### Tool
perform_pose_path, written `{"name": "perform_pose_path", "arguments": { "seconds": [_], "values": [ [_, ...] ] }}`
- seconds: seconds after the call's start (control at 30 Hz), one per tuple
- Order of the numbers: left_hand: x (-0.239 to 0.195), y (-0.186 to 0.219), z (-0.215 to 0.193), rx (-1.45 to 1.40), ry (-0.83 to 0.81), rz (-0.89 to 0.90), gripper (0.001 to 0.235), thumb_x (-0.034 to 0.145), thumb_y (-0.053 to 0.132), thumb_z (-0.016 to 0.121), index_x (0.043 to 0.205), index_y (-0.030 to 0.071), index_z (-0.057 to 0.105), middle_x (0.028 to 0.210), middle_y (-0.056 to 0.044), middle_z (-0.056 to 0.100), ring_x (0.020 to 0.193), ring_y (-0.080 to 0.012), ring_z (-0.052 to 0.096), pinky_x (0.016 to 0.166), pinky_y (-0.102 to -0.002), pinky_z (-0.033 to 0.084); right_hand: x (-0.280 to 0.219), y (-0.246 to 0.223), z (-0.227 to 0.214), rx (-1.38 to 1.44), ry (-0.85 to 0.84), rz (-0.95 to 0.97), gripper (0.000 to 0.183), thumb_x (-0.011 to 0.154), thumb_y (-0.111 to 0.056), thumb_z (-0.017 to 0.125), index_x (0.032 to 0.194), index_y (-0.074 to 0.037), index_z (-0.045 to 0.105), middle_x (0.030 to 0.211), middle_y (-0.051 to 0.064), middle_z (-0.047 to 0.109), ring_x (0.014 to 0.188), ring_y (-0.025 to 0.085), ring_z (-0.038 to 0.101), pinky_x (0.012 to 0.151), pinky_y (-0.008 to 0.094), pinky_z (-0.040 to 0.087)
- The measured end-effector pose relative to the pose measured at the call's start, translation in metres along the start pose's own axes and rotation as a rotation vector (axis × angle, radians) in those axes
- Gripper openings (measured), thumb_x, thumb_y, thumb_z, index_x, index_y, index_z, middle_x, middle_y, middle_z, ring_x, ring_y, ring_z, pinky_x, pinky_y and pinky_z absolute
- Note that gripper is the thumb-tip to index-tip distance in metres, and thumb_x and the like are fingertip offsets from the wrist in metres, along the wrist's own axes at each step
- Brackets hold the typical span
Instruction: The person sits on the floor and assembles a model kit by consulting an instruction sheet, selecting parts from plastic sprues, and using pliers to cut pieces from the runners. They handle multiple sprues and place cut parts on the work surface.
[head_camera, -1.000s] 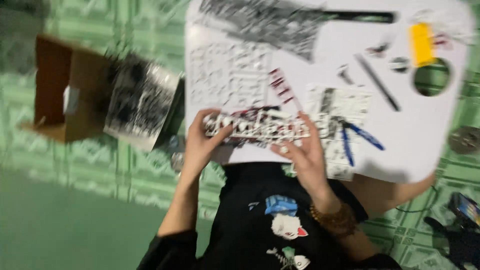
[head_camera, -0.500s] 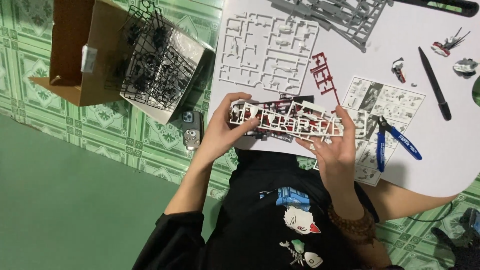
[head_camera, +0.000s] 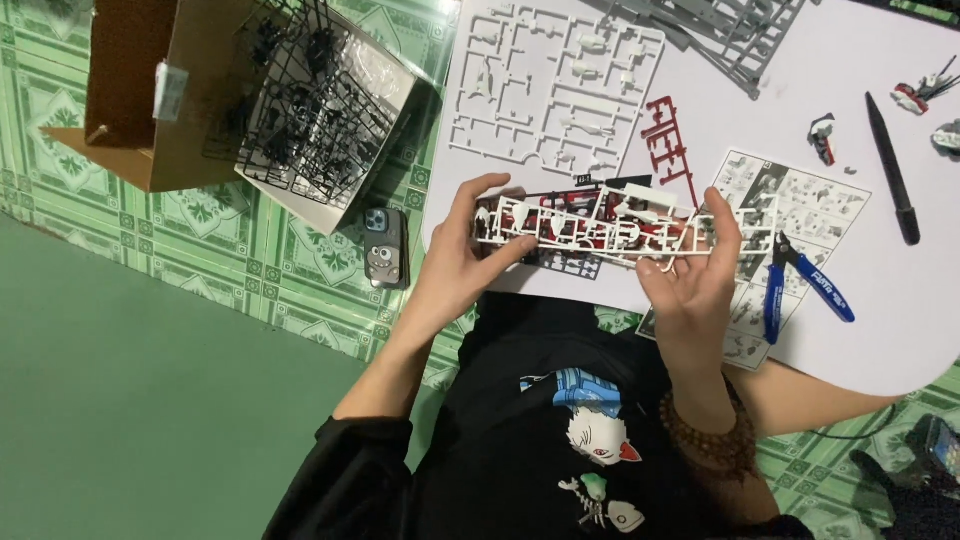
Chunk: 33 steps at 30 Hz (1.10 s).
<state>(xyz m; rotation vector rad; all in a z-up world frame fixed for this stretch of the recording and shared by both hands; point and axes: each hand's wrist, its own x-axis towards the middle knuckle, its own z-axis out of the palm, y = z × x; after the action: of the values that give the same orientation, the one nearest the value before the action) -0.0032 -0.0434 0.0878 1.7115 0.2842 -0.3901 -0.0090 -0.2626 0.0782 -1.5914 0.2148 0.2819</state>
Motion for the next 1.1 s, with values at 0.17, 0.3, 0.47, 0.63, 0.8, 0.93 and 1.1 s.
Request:
{"name": "perform_pose_path", "arguments": {
  "seconds": [0.17,0.3,0.47,0.63,0.8,0.93,1.1],
  "values": [
    [0.003,-0.010,0.000,-0.008,-0.049,0.013,0.062,0.083,0.026,0.075,0.133,0.009,0.044,0.124,-0.025,0.060,0.116,-0.0473,0.056,0.095,-0.056,0.045,0.001,-0.012,0.009,0.021,0.028,0.024,0.078,0.082,-0.007,0.055,0.145,-0.004,0.011,0.140,0.042,0.013,0.125,0.062,0.032,0.099,0.062,0.045],
    [0.006,-0.015,0.003,-0.032,-0.056,-0.008,0.059,0.084,0.027,0.074,0.133,0.011,0.046,0.126,-0.024,0.059,0.118,-0.0463,0.054,0.097,-0.055,0.044,0.003,0.000,0.005,0.145,-0.016,0.018,0.076,0.083,0.000,0.048,0.147,-0.007,0.008,0.138,0.043,0.026,0.118,0.060,0.043,0.090,0.059,0.049],
    [0.008,-0.023,0.002,-0.121,-0.069,-0.030,0.054,0.086,0.026,0.070,0.132,0.010,0.047,0.129,-0.027,0.055,0.117,-0.0446,0.055,0.094,-0.052,0.048,0.003,0.010,0.002,0.181,-0.021,0.003,0.074,0.083,0.000,0.049,0.146,-0.009,0.011,0.139,0.044,0.020,0.117,0.061,0.043,0.086,0.057,0.051],
    [0.007,-0.027,0.001,-0.166,-0.083,-0.046,0.053,0.087,0.023,0.070,0.133,0.010,0.047,0.130,-0.024,0.054,0.114,-0.0363,0.058,0.091,-0.046,0.052,0.000,0.000,0.008,0.117,-0.007,-0.003,0.074,0.083,-0.001,0.049,0.145,-0.008,0.009,0.139,0.045,0.021,0.118,0.064,0.041,0.086,0.061,0.050],
    [0.007,-0.036,-0.001,-0.201,-0.082,-0.070,0.050,0.089,0.023,0.067,0.133,0.010,0.046,0.131,-0.026,0.051,0.112,-0.0348,0.058,0.087,-0.045,0.054,0.001,0.013,0.004,0.095,0.017,-0.089,0.078,0.082,-0.003,0.057,0.145,-0.006,0.012,0.134,0.041,0.026,0.119,0.058,0.043,0.086,0.057,0.053],
    [0.009,-0.037,-0.002,-0.195,-0.077,-0.066,0.049,0.090,0.025,0.066,0.132,0.009,0.047,0.131,-0.026,0.050,0.111,-0.0328,0.058,0.086,-0.045,0.055,0.004,0.021,0.001,0.086,0.012,-0.105,0.081,0.082,-0.007,0.060,0.146,-0.007,0.011,0.135,0.038,0.029,0.120,0.054,0.044,0.086,0.057,0.054],
    [0.011,-0.032,-0.002,-0.183,-0.078,-0.054,0.045,0.091,0.023,0.064,0.131,0.009,0.047,0.132,-0.026,0.049,0.112,-0.0357,0.057,0.085,-0.046,0.054,0.010,0.019,0.000,0.088,-0.006,-0.064,0.081,0.079,-0.012,0.059,0.145,-0.006,0.013,0.134,0.038,0.026,0.118,0.055,0.044,0.081,0.054,0.057]
  ]
}}
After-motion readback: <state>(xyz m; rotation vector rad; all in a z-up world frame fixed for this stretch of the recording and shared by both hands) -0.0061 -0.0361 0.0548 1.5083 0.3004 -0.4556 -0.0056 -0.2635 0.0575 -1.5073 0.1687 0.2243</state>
